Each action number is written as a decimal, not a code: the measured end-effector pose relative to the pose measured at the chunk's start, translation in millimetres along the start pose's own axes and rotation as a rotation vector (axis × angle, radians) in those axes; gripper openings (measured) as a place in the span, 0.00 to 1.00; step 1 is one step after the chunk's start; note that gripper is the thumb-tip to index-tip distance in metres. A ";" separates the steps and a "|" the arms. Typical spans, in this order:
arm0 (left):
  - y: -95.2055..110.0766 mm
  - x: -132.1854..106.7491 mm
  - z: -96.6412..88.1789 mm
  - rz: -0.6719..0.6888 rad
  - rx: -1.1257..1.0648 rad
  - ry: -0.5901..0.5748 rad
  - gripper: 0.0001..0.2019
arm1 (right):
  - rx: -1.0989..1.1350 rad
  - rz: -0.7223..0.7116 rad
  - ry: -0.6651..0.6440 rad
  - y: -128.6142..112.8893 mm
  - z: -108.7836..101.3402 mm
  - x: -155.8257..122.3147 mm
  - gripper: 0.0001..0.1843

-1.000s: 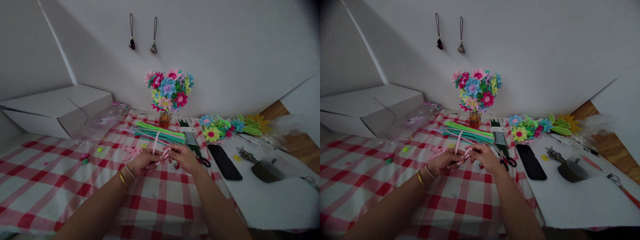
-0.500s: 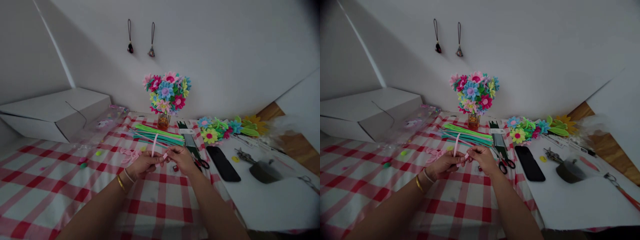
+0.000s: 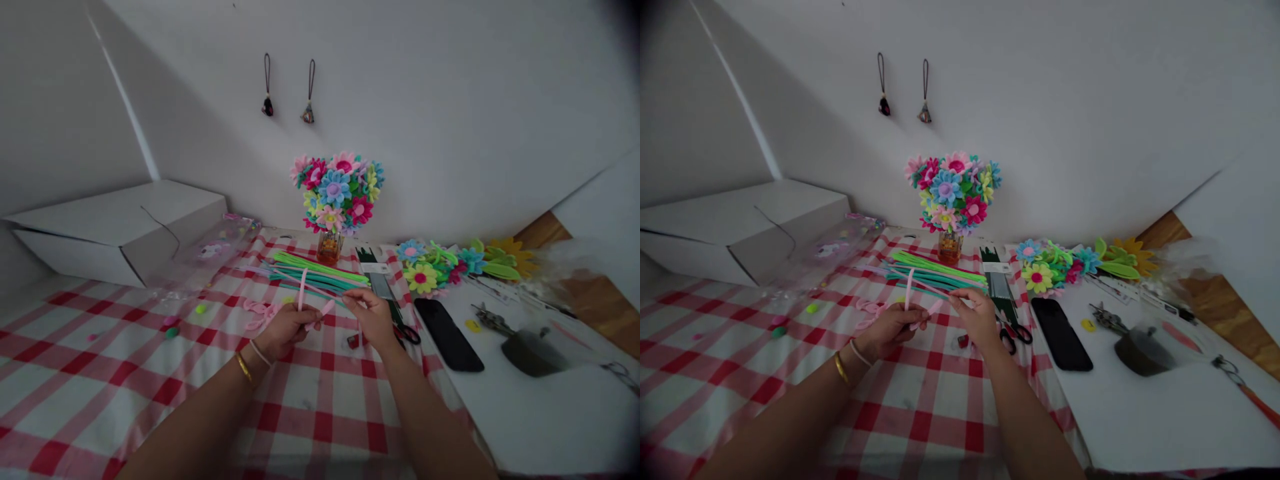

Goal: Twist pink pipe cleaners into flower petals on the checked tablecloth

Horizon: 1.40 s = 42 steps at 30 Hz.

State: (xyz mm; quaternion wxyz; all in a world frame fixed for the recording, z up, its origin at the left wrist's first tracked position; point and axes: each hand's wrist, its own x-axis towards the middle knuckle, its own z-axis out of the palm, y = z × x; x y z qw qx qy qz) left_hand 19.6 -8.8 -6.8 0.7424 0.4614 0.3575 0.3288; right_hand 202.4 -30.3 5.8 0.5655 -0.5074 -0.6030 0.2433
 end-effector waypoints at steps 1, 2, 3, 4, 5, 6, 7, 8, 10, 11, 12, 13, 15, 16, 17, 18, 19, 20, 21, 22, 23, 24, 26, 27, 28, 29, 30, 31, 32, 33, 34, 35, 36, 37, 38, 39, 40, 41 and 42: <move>0.1 0.2 -0.4 -0.005 -0.006 0.001 0.10 | -0.094 -0.104 -0.024 -2.2 -0.2 -0.7 0.06; 0.4 0.1 -0.5 -0.010 -0.015 0.000 0.09 | -0.178 -0.205 -0.057 -4.6 0.0 -1.7 0.05; 0.8 -0.1 -0.3 -0.016 -0.025 -0.002 0.09 | -0.253 -0.294 -0.093 -6.9 0.5 -2.8 0.05; 1.4 -0.6 0.1 -0.021 -0.035 -0.002 0.09 | -0.319 -0.365 -0.129 -8.9 1.1 -4.0 0.05; 2.0 -1.0 0.5 -0.026 -0.045 -0.003 0.08 | -0.378 -0.420 -0.159 -10.5 1.8 -5.0 0.06; 2.5 -1.5 0.8 -0.028 -0.055 -0.004 0.08 | -0.429 -0.464 -0.185 -11.7 2.3 -5.9 0.07; 2.8 -1.8 0.9 -0.028 -0.064 -0.007 0.07 | -0.470 -0.501 -0.205 -12.7 2.8 -6.7 0.07; 3.0 -2.1 0.8 -0.030 -0.070 -0.011 0.07 | -0.502 -0.531 -0.221 -13.4 3.2 -7.4 0.07; 3.0 -2.2 0.1 -0.045 -0.072 -0.024 0.07 | -0.550 -0.573 -0.240 -14.8 4.0 -8.4 0.07; 2.8 -2.2 -0.5 -0.057 -0.069 -0.029 0.07 | -0.571 -0.584 -0.243 -15.5 4.3 -8.8 0.07; 2.8 -2.2 -1.0 -0.068 -0.064 -0.034 0.07 | -0.593 -0.593 -0.244 -16.2 4.8 -9.2 0.07; 2.8 -2.3 -1.4 -0.076 -0.061 -0.038 0.07 | -0.614 -0.601 -0.242 -16.7 5.2 -9.5 0.08; 3.7 -2.9 -1.7 -0.081 -0.061 -0.050 0.07 | -0.644 -0.627 -0.238 -17.3 6.1 -10.1 0.08; 4.6 -3.4 -1.4 -0.083 -0.066 -0.058 0.07 | -0.652 -0.641 -0.237 -17.4 6.5 -10.2 0.08; 5.7 -4.1 -1.0 -0.088 -0.075 -0.066 0.06 | -0.656 -0.652 -0.235 -17.4 6.8 -10.3 0.08; 7.0 -4.9 -0.4 -0.095 -0.088 -0.074 0.06 | -0.656 -0.659 -0.234 -17.4 7.0 -10.3 0.07; 8.3 -5.7 0.4 -0.106 -0.104 -0.081 0.05 | -0.654 -0.662 -0.234 -17.6 7.1 -10.3 0.07; 9.6 -6.4 1.2 -0.118 -0.120 -0.088 0.05 | -0.651 -0.663 -0.234 -18.0 7.2 -10.4 0.07; 10.7 -7.0 1.9 -0.131 -0.130 -0.093 0.05 | -0.647 -0.665 -0.236 -18.6 7.3 -10.7 0.07; 11.5 -7.4 2.6 -0.141 -0.132 -0.100 0.04 | -0.645 -0.667 -0.240 -19.5 7.5 -11.2 0.08; 11.8 -7.7 3.1 -0.147 -0.123 -0.107 0.04 | -0.645 -0.670 -0.246 -20.5 7.8 -11.9 0.08; 11.8 -7.7 3.4 -0.147 -0.104 -0.113 0.05 | -0.649 -0.670 -0.253 -21.6 8.3 -12.8 0.08; 10.5 -7.4 3.5 -0.117 -0.033 -0.110 0.05 | -0.662 -0.656 -0.275 -23.6 9.6 -15.2 0.08; 9.6 -7.2 3.4 -0.083 0.024 -0.103 0.05 | -0.666 -0.638 -0.289 -24.3 10.4 -16.4 0.08; 8.7 -7.1 3.2 -0.032 0.100 -0.092 0.05 | -0.665 -0.611 -0.303 -24.5 11.2 -17.4 0.08; 7.9 -7.2 3.0 0.036 0.197 -0.078 0.05 | -0.658 -0.574 -0.315 -24.3 11.9 -18.0 0.08; 7.4 -7.6 2.8 0.120 0.319 -0.061 0.05 | -0.643 -0.527 -0.324 -23.6 12.6 -18.3 0.07; 7.2 -8.2 2.8 0.220 0.468 -0.044 0.05 | -0.617 -0.469 -0.329 -22.6 13.2 -18.1 0.05; 7.3 -9.1 2.8 0.336 0.639 -0.026 0.05 | -0.579 -0.395 -0.342 -21.2 13.7 -17.5 0.04; 7.6 -10.1 2.9 0.458 0.821 -0.012 0.04 | -0.522 -0.299 -0.363 -19.6 13.9 -16.6 0.04; 8.0 -11.1 3.1 0.577 1.000 -0.003 0.04 | -0.444 -0.184 -0.391 -18.0 14.0 -15.5 0.04; 8.3 -12.1 3.4 0.681 1.165 0.000 0.03 | -0.346 -0.060 -0.421 -16.5 13.9 -14.4 0.05; 8.3 -12.8 3.7 0.766 1.305 -0.002 0.03 | -0.235 0.064 -0.446 -15.3 13.6 -13.4 0.05; 7.9 -13.3 4.1 0.827 1.415 0.000 0.03 | -0.123 0.179 -0.454 -14.5 13.2 -12.6 0.06; 6.9 -13.5 4.5 0.870 1.497 0.013 0.05 | -0.018 0.279 -0.443 -13.9 12.7 -12.0 0.06; 5.3 -13.4 4.9 0.902 1.558 0.040 0.06 | 0.077 0.360 -0.419 -13.6 12.3 -11.7 0.05; 3.3 -13.2 5.3 0.934 1.600 0.082 0.07 | 0.166 0.423 -0.393 -13.5 12.0 -11.6 0.05; 1.0 -12.9 5.6 0.970 1.624 0.134 0.07 | 0.258 0.474 -0.373 -13.4 12.0 -11.7 0.05; -1.4 -12.8 5.8 1.010 1.631 0.189 0.08 | 0.360 0.511 -0.364 -13.1 12.4 -12.0 0.05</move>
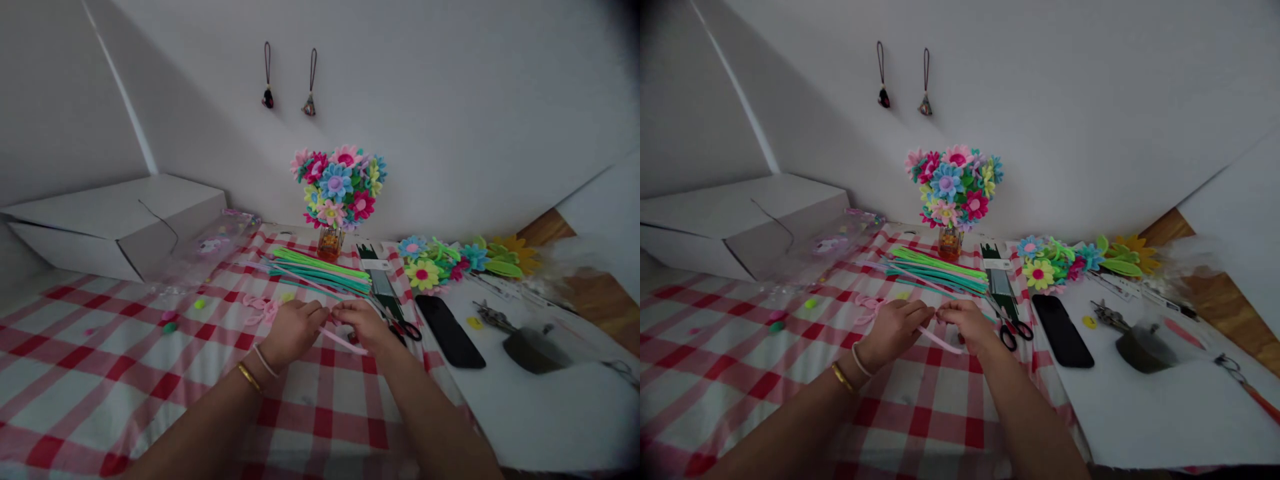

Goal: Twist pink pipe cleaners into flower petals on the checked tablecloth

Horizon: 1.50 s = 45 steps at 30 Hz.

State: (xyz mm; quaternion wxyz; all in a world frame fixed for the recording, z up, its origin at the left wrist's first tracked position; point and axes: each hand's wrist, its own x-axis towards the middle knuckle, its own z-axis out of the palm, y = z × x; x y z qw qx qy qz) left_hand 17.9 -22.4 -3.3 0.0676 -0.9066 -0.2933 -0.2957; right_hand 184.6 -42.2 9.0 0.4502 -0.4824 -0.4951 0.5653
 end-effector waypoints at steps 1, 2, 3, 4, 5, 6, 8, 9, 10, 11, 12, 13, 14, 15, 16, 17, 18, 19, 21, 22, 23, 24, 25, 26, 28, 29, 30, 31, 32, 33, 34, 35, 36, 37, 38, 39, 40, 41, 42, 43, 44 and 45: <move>0.8 -1.3 1.5 -0.003 0.022 0.056 0.08 | 0.108 0.015 -0.030 0.7 0.7 0.1 0.06; 1.4 -2.6 2.6 -0.002 0.033 0.109 0.09 | 0.215 0.033 -0.074 1.7 1.7 0.4 0.06; 1.8 -3.7 3.2 0.002 0.033 0.159 0.09 | 0.316 0.056 -0.119 2.8 3.1 0.8 0.06; 2.0 -4.5 3.3 0.006 0.026 0.200 0.10 | 0.403 0.082 -0.154 4.1 4.8 1.2 0.06; 2.2 -5.0 3.0 0.009 0.011 0.229 0.11 | 0.468 0.105 -0.176 5.2 6.8 1.6 0.05; 2.6 -5.1 2.5 0.005 -0.013 0.246 0.11 | 0.506 0.114 -0.180 6.2 8.7 2.0 0.05; 3.9 -3.9 1.4 -0.077 -0.100 0.275 0.11 | 0.486 0.067 -0.129 7.3 12.1 2.3 0.06; 5.0 -2.7 0.8 -0.156 -0.165 0.275 0.11 | 0.427 0.020 -0.078 7.3 13.2 2.3 0.06; 6.1 -1.2 0.1 -0.278 -0.243 0.284 0.09 | 0.340 -0.034 -0.014 6.9 13.8 2.1 0.06; 7.2 0.6 -0.7 -0.412 -0.327 0.265 0.09 | 0.231 -0.092 0.057 6.1 13.7 1.7 0.06; 8.1 2.5 -1.7 -0.513 -0.424 0.224 0.08 | 0.099 -0.151 0.130 4.9 13.2 1.2 0.06; 8.5 4.4 -2.8 -0.578 -0.530 0.174 0.08 | -0.050 -0.214 0.203 3.6 12.4 0.5 0.06; 8.4 6.3 -4.0 -0.618 -0.643 0.113 0.09 | -0.211 -0.287 0.274 2.2 11.3 -0.4 0.07; 7.9 7.8 -5.3 -0.639 -0.761 0.046 0.09 | -0.380 -0.372 0.334 0.8 10.3 -1.3 0.06; 7.1 9.1 -6.4 -0.654 -0.880 -0.019 0.10 | -0.546 -0.461 0.374 -0.4 9.4 -2.3 0.06; 6.1 10.0 -7.2 -0.667 -0.990 -0.077 0.10 | -0.698 -0.547 0.393 -1.4 8.8 -3.4 0.05; 5.3 10.4 -7.6 -0.679 -1.079 -0.120 0.10 | -0.824 -0.621 0.396 -2.0 8.4 -4.3 0.05; 4.7 10.5 -7.6 -0.687 -1.138 -0.141 0.10 | -0.921 -0.680 0.386 -2.3 8.2 -5.1 0.05; 4.9 9.6 -6.4 -0.686 -1.145 -0.138 0.10 | -1.042 -0.744 0.367 -2.0 8.1 -6.0 0.05; 5.8 9.0 -5.4 -0.679 -1.101 -0.120 0.10 | -1.079 -0.756 0.369 -1.6 7.9 -6.1 0.05; 7.2 8.5 -4.3 -0.666 -1.052 -0.103 0.10 | -1.108 -0.759 0.372 -1.1 7.6 -5.9 0.05; 8.9 8.2 -3.2 -0.651 -1.014 -0.086 0.10 | -1.132 -0.756 0.371 -0.7 7.2 -5.7 0.04; 10.7 8.2 -2.3 -0.633 -0.996 -0.070 0.10 | -1.151 -0.750 0.372 -0.4 6.7 -5.4 0.04; 12.3 8.5 -1.7 -0.614 -1.000 -0.051 0.10 | -1.167 -0.743 0.375 -0.5 6.2 -5.2 0.04; 13.8 9.7 -1.6 -0.617 -1.070 -0.008 0.10 | -1.189 -0.745 0.390 -1.3 5.6 -5.3 0.05; 13.5 10.5 -2.2 -0.655 -1.128 0.008 0.10 | -1.198 -0.752 0.400 -2.2 5.6 -5.8 0.05; 12.4 11.1 -3.0 -0.722 -1.198 0.015 0.10 | -1.206 -0.761 0.405 -3.1 6.0 -6.6 0.06; 10.7 11.6 -4.1 -0.807 -1.282 0.008 0.10 | -1.210 -0.775 0.402 -4.1 6.6 -7.6 0.06; 8.6 11.7 -5.3 -0.891 -1.377 -0.010 0.11 | -1.211 -0.792 0.391 -5.1 7.3 -8.7 0.05; 6.3 11.6 -6.5 -0.960 -1.475 -0.036 0.11 | -1.209 -0.810 0.378 -6.0 8.1 -9.9 0.05; 4.2 11.3 -7.6 -1.006 -1.568 -0.065 0.11 | -1.206 -0.826 0.364 -6.9 8.9 -10.9 0.05; 2.4 10.9 -8.5 -1.028 -1.651 -0.093 0.10 | -1.200 -0.839 0.352 -7.6 9.6 -11.8 0.04; 1.0 10.4 -9.1 -1.027 -1.717 -0.111 0.10 | -1.192 -0.847 0.340 -8.2 10.0 -12.5 0.05; 0.0 10.0 -9.3 -1.015 -1.758 -0.121 0.10 | -1.182 -0.848 0.329 -8.7 10.2 -12.8 0.05; -0.7 9.7 -9.1 -1.001 -1.769 -0.125 0.10 | -1.169 -0.844 0.315 -9.0 10.3 -12.9 0.05; -1.2 9.5 -8.6 -0.989 -1.753 -0.123 0.09 | -1.148 -0.837 0.299 -9.1 10.2 -12.6 0.06; -1.6 9.4 -7.9 -0.976 -1.711 -0.111 0.09 | -1.118 -0.823 0.284 -9.0 10.0 -12.2 0.06; -2.0 9.5 -7.2 -0.958 -1.645 -0.093 0.08 | -1.077 -0.803 0.269 -8.8 9.9 -11.7 0.06; -2.2 9.7 -6.7 -0.941 -1.562 -0.071 0.08 | -1.024 -0.774 0.260 -8.4 9.8 -11.1 0.05; -2.5 9.9 -6.5 -0.907 -1.468 -0.046 0.07 | -0.954 -0.730 0.256 -7.9 9.8 -10.5 0.05; -2.7 10.1 -6.8 -0.864 -1.375 -0.021 0.07 | -0.859 -0.658 0.248 -7.4 10.0 -10.1 0.05; -2.8 10.1 -7.7 -0.804 -1.287 0.002 0.06 | -0.733 -0.553 0.224 -6.9 10.2 -9.9 0.05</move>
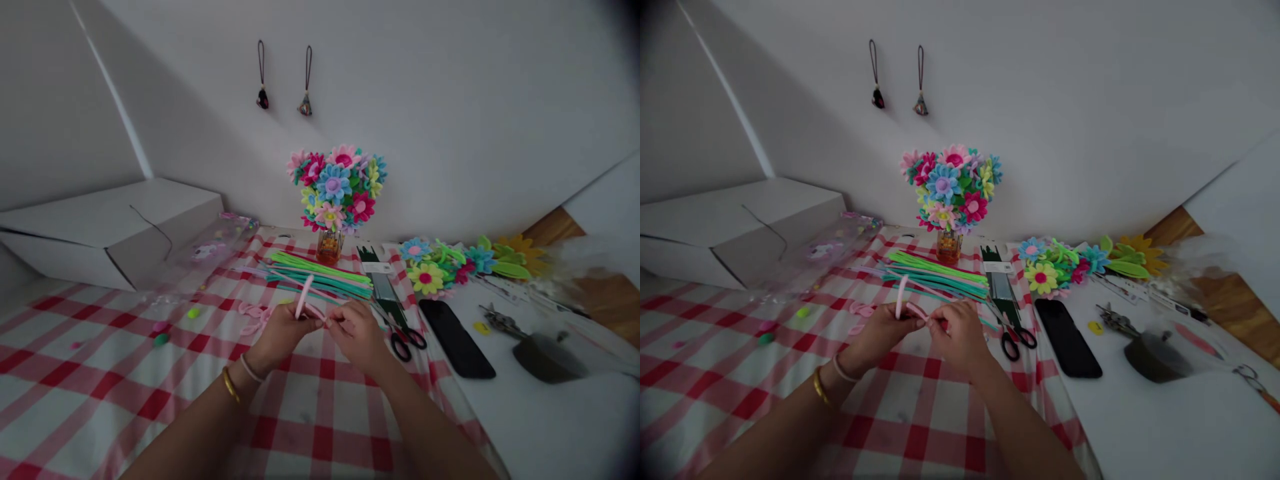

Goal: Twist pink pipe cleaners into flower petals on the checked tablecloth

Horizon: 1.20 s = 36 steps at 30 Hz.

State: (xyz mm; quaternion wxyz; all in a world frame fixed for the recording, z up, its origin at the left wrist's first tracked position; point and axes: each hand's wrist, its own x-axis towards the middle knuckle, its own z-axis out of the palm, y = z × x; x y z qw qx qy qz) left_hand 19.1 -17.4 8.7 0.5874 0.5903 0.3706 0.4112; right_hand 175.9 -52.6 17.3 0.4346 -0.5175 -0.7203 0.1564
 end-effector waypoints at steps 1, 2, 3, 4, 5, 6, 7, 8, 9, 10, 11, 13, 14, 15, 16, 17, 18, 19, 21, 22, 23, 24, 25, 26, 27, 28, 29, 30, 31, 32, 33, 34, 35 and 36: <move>1.1 -0.7 -0.6 0.082 0.076 -0.002 0.05 | 0.156 0.128 -0.046 0.0 0.5 -0.2 0.06; 2.5 -1.6 -1.3 0.167 0.140 -0.020 0.05 | 0.340 0.259 -0.108 0.0 1.0 -0.5 0.06; 4.0 -2.8 -2.2 0.253 0.189 -0.048 0.05 | 0.537 0.380 -0.181 -0.1 1.5 -0.8 0.07; 5.4 -3.9 -2.9 0.331 0.225 -0.078 0.05 | 0.724 0.480 -0.253 -0.1 2.0 -1.1 0.07; 6.5 -4.9 -3.5 0.389 0.248 -0.101 0.06 | 0.882 0.552 -0.317 0.0 2.4 -1.2 0.07; 7.2 -5.5 -3.8 0.417 0.256 -0.115 0.06 | 0.997 0.601 -0.363 0.3 2.9 -1.1 0.06; 7.5 -5.7 -3.6 0.415 0.246 -0.113 0.06 | 1.067 0.631 -0.386 0.9 3.4 -0.9 0.06; 7.1 -5.4 -3.1 0.384 0.220 -0.103 0.06 | 1.094 0.645 -0.386 1.7 3.8 -0.3 0.06; 6.2 -4.5 -2.2 0.332 0.181 -0.084 0.06 | 1.083 0.639 -0.363 2.6 4.1 0.4 0.06; 4.9 -3.3 -1.2 0.265 0.132 -0.067 0.06 | 1.039 0.615 -0.320 3.6 4.2 1.2 0.06; 3.1 -1.9 -0.2 0.196 0.082 -0.052 0.05 | 0.973 0.584 -0.270 4.6 4.1 2.0 0.07; -0.9 1.0 1.1 0.088 0.017 -0.008 0.05 | 0.821 0.540 -0.177 6.1 3.4 3.3 0.09; -2.8 2.2 1.3 0.062 0.015 0.025 0.06 | 0.754 0.533 -0.148 6.5 2.9 3.6 0.09; -4.5 3.0 1.3 0.060 0.032 0.063 0.06 | 0.700 0.530 -0.129 6.9 2.5 3.8 0.10; -5.9 3.5 1.1 0.076 0.064 0.105 0.06 | 0.661 0.527 -0.119 7.1 2.3 3.8 0.10; -7.0 3.5 0.9 0.099 0.103 0.148 0.06 | 0.632 0.518 -0.114 7.2 2.5 3.6 0.10; -7.7 3.3 0.8 0.122 0.138 0.181 0.06 | 0.612 0.502 -0.105 7.4 3.2 3.4 0.10; -8.1 2.9 0.9 0.139 0.162 0.201 0.06 | 0.599 0.481 -0.093 7.6 4.3 3.1 0.10; -8.1 1.8 2.0 0.143 0.162 0.208 0.08 | 0.574 0.429 -0.050 8.6 7.5 2.6 0.09; -7.7 1.3 2.8 0.134 0.144 0.204 0.09 | 0.558 0.407 -0.024 9.3 9.3 2.3 0.09; -7.1 1.0 3.7 0.120 0.119 0.201 0.10 | 0.539 0.389 0.000 10.1 11.0 2.0 0.09; -6.4 0.8 4.5 0.096 0.092 0.202 0.11 | 0.520 0.374 0.018 10.9 12.5 1.7 0.09; -5.4 0.7 5.2 0.059 0.060 0.210 0.12 | 0.502 0.364 0.027 11.7 13.6 1.4 0.10; -4.4 0.6 5.8 0.014 0.018 0.215 0.13 | 0.492 0.357 0.034 12.4 14.3 1.1 0.10; -3.4 0.7 6.1 -0.033 -0.036 0.213 0.14 | 0.487 0.354 0.034 12.9 14.7 0.8 0.10; -2.5 0.7 6.3 -0.073 -0.098 0.201 0.14 | 0.487 0.355 0.031 13.0 14.8 0.6 0.10; -1.8 0.8 6.4 -0.097 -0.162 0.188 0.15 | 0.491 0.360 0.032 12.9 14.7 0.5 0.11; -1.5 0.9 6.5 -0.106 -0.220 0.177 0.15 | 0.497 0.369 0.032 12.5 14.5 0.5 0.11; -1.6 1.0 6.6 -0.104 -0.264 0.171 0.15 | 0.502 0.378 0.036 11.8 14.2 0.7 0.11; -2.1 1.2 6.7 -0.099 -0.290 0.169 0.15 | 0.506 0.385 0.043 11.0 13.9 0.8 0.11; -2.8 1.3 7.0 -0.096 -0.304 0.170 0.15 | 0.506 0.389 0.052 10.2 13.6 1.1 0.11; -3.6 1.5 7.2 -0.096 -0.312 0.167 0.14 | 0.505 0.390 0.065 9.3 13.3 1.4 0.11; -4.6 1.6 7.4 -0.099 -0.321 0.156 0.14 | 0.502 0.390 0.075 8.6 13.0 1.6 0.11; -5.4 1.8 7.5 -0.107 -0.336 0.139 0.14 | 0.500 0.391 0.083 7.9 12.7 1.9 0.11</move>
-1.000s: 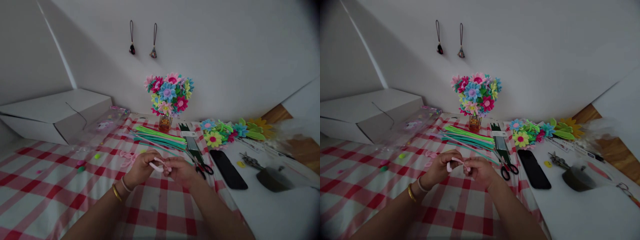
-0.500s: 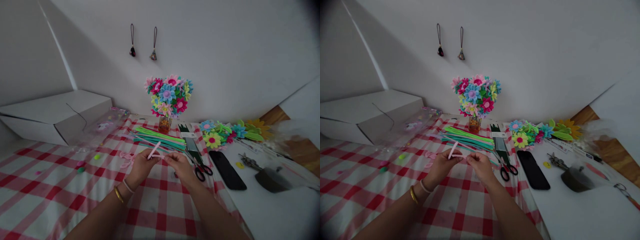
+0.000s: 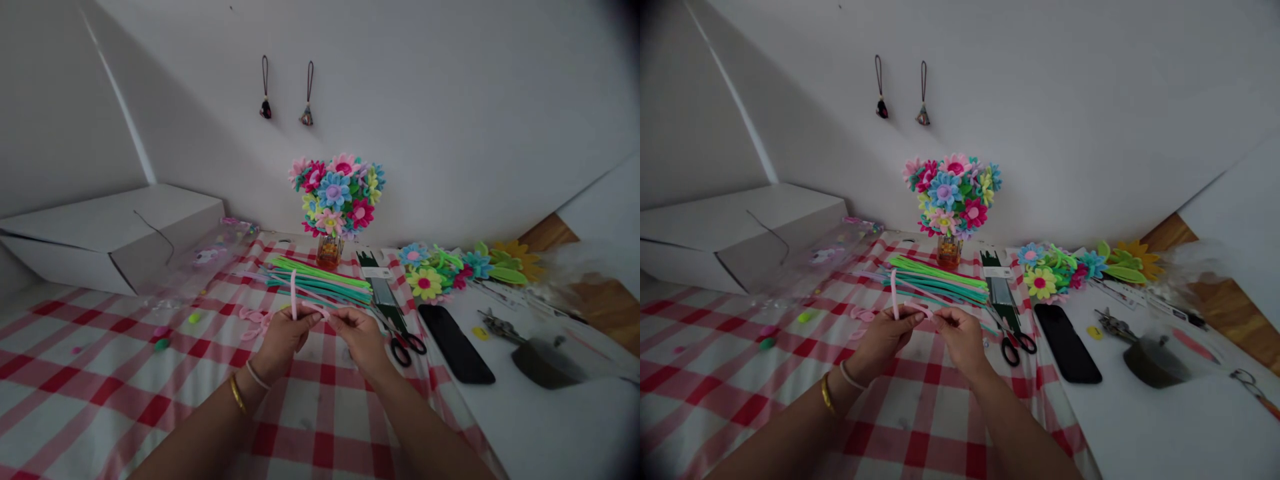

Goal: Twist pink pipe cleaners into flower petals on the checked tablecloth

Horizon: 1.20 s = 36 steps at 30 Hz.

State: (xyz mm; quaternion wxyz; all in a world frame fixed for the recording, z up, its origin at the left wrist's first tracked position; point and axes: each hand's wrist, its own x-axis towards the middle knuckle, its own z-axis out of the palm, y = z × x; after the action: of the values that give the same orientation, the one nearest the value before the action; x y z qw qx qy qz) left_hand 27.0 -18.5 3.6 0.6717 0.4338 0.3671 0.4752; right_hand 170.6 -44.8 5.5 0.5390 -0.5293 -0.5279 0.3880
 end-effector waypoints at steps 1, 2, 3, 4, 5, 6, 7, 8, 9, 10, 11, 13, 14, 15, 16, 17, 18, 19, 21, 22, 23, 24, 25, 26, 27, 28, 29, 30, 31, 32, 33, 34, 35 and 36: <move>-0.7 0.2 -0.1 -0.016 -0.019 -0.023 0.14 | 0.003 0.001 0.006 -0.6 0.0 0.0 0.10; -1.3 0.2 -0.3 -0.035 -0.040 -0.048 0.13 | 0.008 0.004 0.007 -1.0 0.0 -0.1 0.10; -1.6 0.2 -0.5 -0.052 -0.061 -0.068 0.13 | 0.015 0.011 0.005 -1.3 0.0 -0.2 0.10; -1.7 0.1 -0.6 -0.067 -0.077 -0.084 0.13 | 0.021 0.019 0.001 -1.5 0.0 -0.4 0.10; -1.7 -0.1 -0.6 -0.076 -0.087 -0.098 0.13 | 0.028 0.026 -0.007 -1.5 0.2 -0.5 0.10; -1.5 -0.4 -0.5 -0.083 -0.091 -0.111 0.13 | 0.035 0.030 -0.014 -1.4 0.3 -0.7 0.10; -1.2 -0.8 -0.3 -0.085 -0.090 -0.121 0.12 | 0.040 0.032 -0.019 -1.1 0.6 -0.9 0.10; -0.8 -1.2 0.0 -0.085 -0.083 -0.129 0.13 | 0.044 0.031 -0.025 -0.8 0.8 -1.0 0.10; -0.2 -1.7 0.4 -0.083 -0.070 -0.132 0.13 | 0.047 0.026 -0.028 -0.5 1.0 -1.1 0.10; 0.5 -2.1 0.9 -0.078 -0.049 -0.126 0.13 | 0.048 0.020 -0.030 -0.2 1.1 -1.1 0.10; 1.3 -2.6 1.4 -0.066 -0.019 -0.109 0.14 | 0.047 0.014 -0.029 0.0 1.3 -1.0 0.10; 2.9 -3.6 2.2 -0.027 0.062 -0.074 0.14 | 0.041 0.011 -0.028 0.0 1.5 -1.0 0.10; 3.7 -4.0 2.4 -0.008 0.105 -0.062 0.15 | 0.040 0.012 -0.027 -0.2 1.7 -1.1 0.10; 4.3 -4.5 2.6 0.009 0.141 -0.056 0.15 | 0.043 0.018 -0.027 -0.6 2.1 -1.2 0.09; 4.7 -4.8 2.7 0.022 0.161 -0.054 0.15 | 0.055 0.026 -0.028 -1.0 2.5 -1.4 0.09; 5.0 -5.1 2.8 0.026 0.160 -0.056 0.14 | 0.077 0.037 -0.030 -1.5 3.0 -1.6 0.09; 5.2 -5.3 2.8 0.024 0.142 -0.059 0.13 | 0.107 0.048 -0.031 -2.0 3.5 -1.8 0.09; 5.2 -5.5 2.9 0.018 0.110 -0.063 0.13 | 0.143 0.061 -0.034 -2.6 4.0 -2.0 0.10; 5.1 -5.9 2.9 0.010 0.015 -0.089 0.11 | 0.205 0.093 -0.047 -3.7 4.5 -2.5 0.11; 5.0 -6.0 2.8 0.008 -0.036 -0.106 0.11 | 0.222 0.108 -0.066 -4.2 4.5 -2.7 0.11; 4.8 -6.1 2.7 0.007 -0.081 -0.123 0.10 | 0.229 0.116 -0.095 -4.7 4.4 -3.0 0.11; 4.6 -6.2 2.6 0.005 -0.118 -0.143 0.10 | 0.229 0.117 -0.129 -5.1 4.2 -3.3 0.10; 4.4 -6.1 2.4 0.000 -0.144 -0.163 0.09 | 0.223 0.115 -0.165 -5.2 4.1 -3.6 0.10; 4.0 -5.8 2.1 -0.008 -0.156 -0.182 0.09 | 0.213 0.110 -0.196 -5.0 3.9 -4.0 0.10; 3.7 -5.5 1.9 -0.016 -0.157 -0.193 0.09 | 0.199 0.107 -0.215 -4.5 3.9 -4.2 0.11; 3.3 -5.1 1.7 -0.024 -0.145 -0.199 0.10 | 0.183 0.107 -0.221 -3.7 3.9 -4.5 0.12; 3.1 -4.7 1.6 -0.033 -0.119 -0.199 0.10 | 0.165 0.107 -0.218 -2.6 4.1 -4.6 0.13; 3.2 -4.4 1.5 -0.039 -0.083 -0.195 0.11 | 0.149 0.107 -0.214 -1.4 4.2 -4.8 0.13; 3.5 -4.2 1.6 -0.042 -0.042 -0.186 0.11 | 0.135 0.104 -0.210 -0.2 4.2 -4.8 0.14; 4.2 -4.2 1.7 -0.041 0.003 -0.177 0.12 | 0.124 0.102 -0.208 1.0 4.1 -4.8 0.14; 5.1 -4.3 1.8 -0.034 0.047 -0.165 0.13 | 0.112 0.103 -0.210 2.2 3.8 -4.6 0.15; 6.3 -4.5 1.8 -0.025 0.091 -0.152 0.13 | 0.095 0.106 -0.216 3.1 3.4 -4.3 0.15; 7.4 -4.7 1.7 -0.014 0.139 -0.133 0.13 | 0.069 0.106 -0.222 3.9 2.7 -3.8 0.16; 8.3 -4.8 1.3 -0.004 0.199 -0.111 0.13 | 0.037 0.097 -0.221 4.3 2.0 -3.2 0.16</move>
State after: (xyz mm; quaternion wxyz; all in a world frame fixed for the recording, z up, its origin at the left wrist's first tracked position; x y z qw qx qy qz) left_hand 24.2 -22.0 12.1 0.6456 0.5233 0.3754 0.4103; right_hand 168.8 -47.0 0.6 0.4677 -0.4981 -0.5505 0.4796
